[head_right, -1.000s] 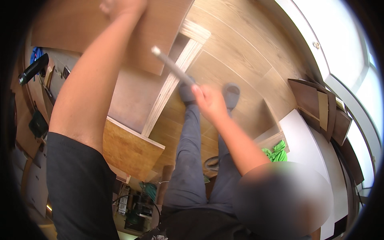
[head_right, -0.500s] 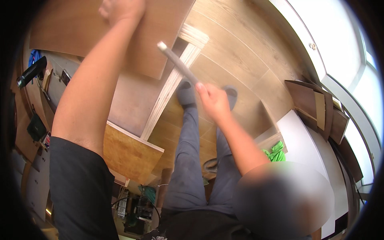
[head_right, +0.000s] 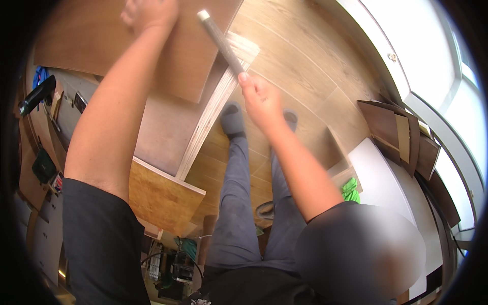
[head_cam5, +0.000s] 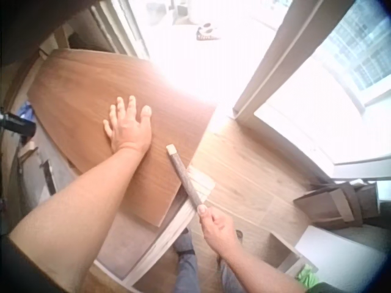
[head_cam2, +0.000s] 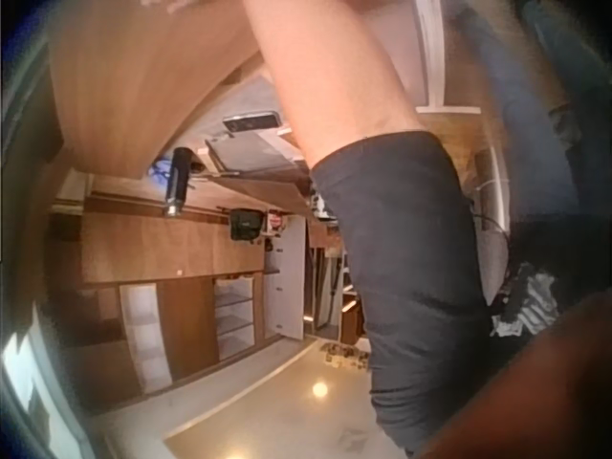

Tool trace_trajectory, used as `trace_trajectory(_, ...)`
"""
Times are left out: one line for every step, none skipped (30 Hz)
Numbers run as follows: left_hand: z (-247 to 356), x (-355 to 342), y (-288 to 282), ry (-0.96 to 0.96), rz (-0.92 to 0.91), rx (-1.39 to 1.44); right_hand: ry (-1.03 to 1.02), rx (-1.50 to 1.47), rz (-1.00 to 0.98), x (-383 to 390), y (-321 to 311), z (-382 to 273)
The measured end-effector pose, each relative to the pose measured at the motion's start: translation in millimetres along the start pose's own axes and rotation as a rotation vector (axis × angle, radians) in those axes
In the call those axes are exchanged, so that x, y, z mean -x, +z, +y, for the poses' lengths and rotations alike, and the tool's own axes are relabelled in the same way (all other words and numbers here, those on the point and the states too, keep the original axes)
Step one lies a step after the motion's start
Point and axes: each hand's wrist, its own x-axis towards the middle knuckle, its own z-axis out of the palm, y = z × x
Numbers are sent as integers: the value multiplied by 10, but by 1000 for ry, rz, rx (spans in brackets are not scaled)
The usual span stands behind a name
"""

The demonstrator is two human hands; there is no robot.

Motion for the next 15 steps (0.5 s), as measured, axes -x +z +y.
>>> trace_trajectory(14,1,-16,-4,0,12,-10,66,-1,24,-21,36)
trace_trajectory(-2,-14,5,-5,2,1,-16,131,-4,136,-57,138)
trace_trajectory(-22,-34,29,-5,4,-9,-22,197,-6,261,-101,265)
trace_trajectory(-32,-49,47,-4,7,-19,-83,256,-20,399,-161,442)
trace_trajectory(-38,-51,52,-2,11,-24,-125,244,-2,424,-161,434)
trace_trajectory(-45,-54,56,-1,16,-30,-166,231,16,437,-159,418)
trace_trajectory(-48,-52,62,1,20,-35,-207,219,35,441,-159,400)
trace_trajectory(-31,-48,60,2,18,-34,-142,139,11,297,-150,314)
trace_trajectory(-16,-47,57,4,16,-34,-87,79,10,151,-128,209)
trace_trajectory(-14,-48,57,4,15,-36,-32,19,6,11,-76,52)
trace_trajectory(-17,-59,49,5,15,-38,19,-41,-2,-66,-45,-78)
trace_trajectory(-22,-60,42,6,15,-39,80,-38,-6,-50,-43,-143)
trace_trajectory(-29,-45,41,7,9,-41,125,-46,-22,1,-55,-164)
trace_trajectory(-29,-42,42,4,9,-42,171,-54,-37,62,-76,-176)
trace_trajectory(-28,-41,44,1,9,-43,217,-61,-53,106,-98,-177)
